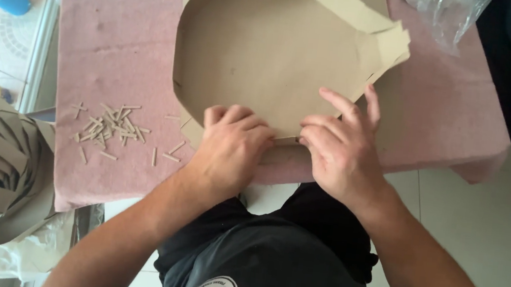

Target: The person assembles a flat cardboard piece by folding its edges and inserting small wooden dowels into pre-cut slots to form a three-dimensional structure. They repeatedly lift the piece to check the assembly and place it on a stack of similar items.

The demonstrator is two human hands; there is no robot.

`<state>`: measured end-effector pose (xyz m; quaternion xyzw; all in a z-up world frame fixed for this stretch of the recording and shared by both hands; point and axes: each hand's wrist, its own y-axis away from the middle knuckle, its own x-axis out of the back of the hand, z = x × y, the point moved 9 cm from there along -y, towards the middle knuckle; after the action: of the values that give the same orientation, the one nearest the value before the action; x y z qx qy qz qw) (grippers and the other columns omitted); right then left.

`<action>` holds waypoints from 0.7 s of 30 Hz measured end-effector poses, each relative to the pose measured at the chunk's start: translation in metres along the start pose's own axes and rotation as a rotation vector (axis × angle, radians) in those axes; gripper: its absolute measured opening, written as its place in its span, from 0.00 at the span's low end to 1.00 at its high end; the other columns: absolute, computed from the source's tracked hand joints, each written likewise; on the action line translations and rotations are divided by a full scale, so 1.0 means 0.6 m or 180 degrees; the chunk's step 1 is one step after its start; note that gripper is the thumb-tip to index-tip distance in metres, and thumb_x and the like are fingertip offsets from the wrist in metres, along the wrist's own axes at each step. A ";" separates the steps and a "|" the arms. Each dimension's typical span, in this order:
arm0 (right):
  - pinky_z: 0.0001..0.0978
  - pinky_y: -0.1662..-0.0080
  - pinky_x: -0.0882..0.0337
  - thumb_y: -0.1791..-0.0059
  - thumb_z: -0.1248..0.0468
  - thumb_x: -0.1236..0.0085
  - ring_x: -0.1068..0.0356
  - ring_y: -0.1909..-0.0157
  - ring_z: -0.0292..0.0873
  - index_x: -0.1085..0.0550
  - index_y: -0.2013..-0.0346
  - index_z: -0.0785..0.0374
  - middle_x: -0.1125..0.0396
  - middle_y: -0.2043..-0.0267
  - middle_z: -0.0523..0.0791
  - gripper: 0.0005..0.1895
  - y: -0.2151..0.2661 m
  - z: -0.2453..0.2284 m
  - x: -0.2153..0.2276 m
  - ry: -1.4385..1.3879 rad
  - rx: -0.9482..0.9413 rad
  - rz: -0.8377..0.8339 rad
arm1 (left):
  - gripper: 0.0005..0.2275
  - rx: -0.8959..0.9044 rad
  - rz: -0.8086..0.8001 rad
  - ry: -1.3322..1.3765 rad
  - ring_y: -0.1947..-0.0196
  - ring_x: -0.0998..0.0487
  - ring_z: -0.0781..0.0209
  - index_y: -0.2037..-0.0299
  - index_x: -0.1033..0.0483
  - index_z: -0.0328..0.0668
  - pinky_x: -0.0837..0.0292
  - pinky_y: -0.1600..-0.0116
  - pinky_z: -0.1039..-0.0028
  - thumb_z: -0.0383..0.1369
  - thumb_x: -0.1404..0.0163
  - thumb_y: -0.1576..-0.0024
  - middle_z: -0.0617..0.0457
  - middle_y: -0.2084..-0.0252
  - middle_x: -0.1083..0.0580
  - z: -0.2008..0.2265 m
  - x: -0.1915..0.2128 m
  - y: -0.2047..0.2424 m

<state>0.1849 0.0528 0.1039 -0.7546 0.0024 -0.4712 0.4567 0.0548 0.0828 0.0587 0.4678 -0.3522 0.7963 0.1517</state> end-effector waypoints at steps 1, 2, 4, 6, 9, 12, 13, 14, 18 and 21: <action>0.65 0.29 0.59 0.48 0.75 0.43 0.32 0.37 0.54 0.26 0.73 0.61 0.26 0.63 0.40 0.10 -0.005 -0.001 -0.002 0.0009 -0.0032 -0.0070 | 0.08 0.0098 -0.0280 0.0168 0.59 0.31 0.54 0.60 0.21 0.52 0.46 0.51 0.58 0.30 0.55 0.39 0.62 0.66 0.24 -0.003 -0.014 -0.001; 0.65 0.29 0.59 0.48 0.75 0.43 0.32 0.37 0.54 0.26 0.73 0.61 0.26 0.63 0.40 0.10 -0.008 -0.001 0.001 0.0001 -0.0025 -0.0055 | 0.08 0.0098 -0.0278 0.0150 0.59 0.31 0.54 0.60 0.21 0.52 0.46 0.51 0.58 0.30 0.55 0.39 0.62 0.66 0.24 -0.008 -0.017 0.000; 0.60 0.30 0.56 0.50 0.72 0.39 0.32 0.38 0.52 0.28 0.70 0.58 0.28 0.64 0.39 0.08 -0.013 0.004 -0.008 0.0054 -0.0121 -0.0334 | 0.06 0.0024 -0.0169 0.0098 0.62 0.32 0.53 0.76 0.32 0.48 0.48 0.56 0.57 0.24 0.55 0.50 0.62 0.74 0.31 -0.013 -0.020 -0.001; 0.58 0.30 0.56 0.50 0.72 0.40 0.32 0.38 0.51 0.28 0.71 0.58 0.29 0.65 0.39 0.08 -0.012 0.011 -0.017 0.0008 -0.0172 -0.0391 | 0.09 0.0133 -0.0437 0.0080 0.62 0.32 0.53 0.78 0.32 0.47 0.48 0.56 0.56 0.26 0.55 0.46 0.61 0.75 0.31 -0.020 -0.029 -0.003; 0.57 0.31 0.54 0.50 0.66 0.38 0.32 0.40 0.48 0.28 0.71 0.57 0.30 0.65 0.39 0.07 0.005 0.029 -0.039 -0.0071 -0.0264 -0.0467 | 0.11 0.0277 -0.0875 0.0052 0.61 0.31 0.53 0.77 0.28 0.46 0.48 0.53 0.56 0.33 0.53 0.41 0.58 0.74 0.29 -0.028 -0.044 -0.006; 0.58 0.32 0.52 0.50 0.60 0.35 0.32 0.41 0.47 0.28 0.71 0.56 0.30 0.64 0.40 0.10 0.008 0.033 -0.046 -0.0121 -0.0290 -0.0484 | 0.07 0.0292 -0.1095 -0.0186 0.61 0.29 0.54 0.72 0.21 0.47 0.47 0.49 0.57 0.35 0.47 0.42 0.56 0.71 0.26 -0.024 -0.053 -0.012; 0.57 0.32 0.52 0.50 0.59 0.36 0.32 0.41 0.46 0.29 0.72 0.56 0.31 0.64 0.40 0.11 0.007 0.030 -0.045 -0.0129 -0.0291 -0.0495 | 0.05 0.0261 -0.1155 -0.0396 0.62 0.28 0.54 0.71 0.20 0.48 0.46 0.50 0.55 0.34 0.45 0.45 0.57 0.71 0.25 -0.020 -0.056 -0.014; 0.57 0.32 0.52 0.50 0.59 0.36 0.32 0.41 0.46 0.29 0.72 0.56 0.31 0.64 0.40 0.11 0.005 0.027 -0.044 -0.0115 -0.0285 -0.0497 | 0.05 0.0255 -0.1142 -0.0390 0.62 0.28 0.54 0.71 0.20 0.48 0.46 0.50 0.55 0.34 0.45 0.45 0.57 0.71 0.25 -0.020 -0.059 -0.011; 0.60 0.33 0.52 0.50 0.61 0.36 0.31 0.42 0.47 0.28 0.72 0.57 0.31 0.65 0.41 0.10 0.000 0.015 -0.033 -0.0050 -0.0236 -0.0397 | 0.06 0.0185 -0.1006 -0.0473 0.64 0.27 0.52 0.70 0.22 0.44 0.43 0.50 0.55 0.30 0.51 0.43 0.53 0.73 0.26 -0.015 -0.049 -0.012; 0.61 0.33 0.53 0.49 0.61 0.37 0.32 0.41 0.48 0.28 0.71 0.57 0.31 0.64 0.42 0.09 -0.005 0.010 -0.026 -0.0009 -0.0155 -0.0316 | 0.06 0.0333 -0.1498 -0.0276 0.59 0.27 0.49 0.67 0.23 0.44 0.44 0.46 0.52 0.33 0.52 0.47 0.51 0.69 0.26 -0.020 -0.041 -0.016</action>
<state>0.1792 0.0654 0.0940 -0.7654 -0.0242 -0.4920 0.4142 0.0653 0.0999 0.0381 0.5779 -0.1980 0.7353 0.2934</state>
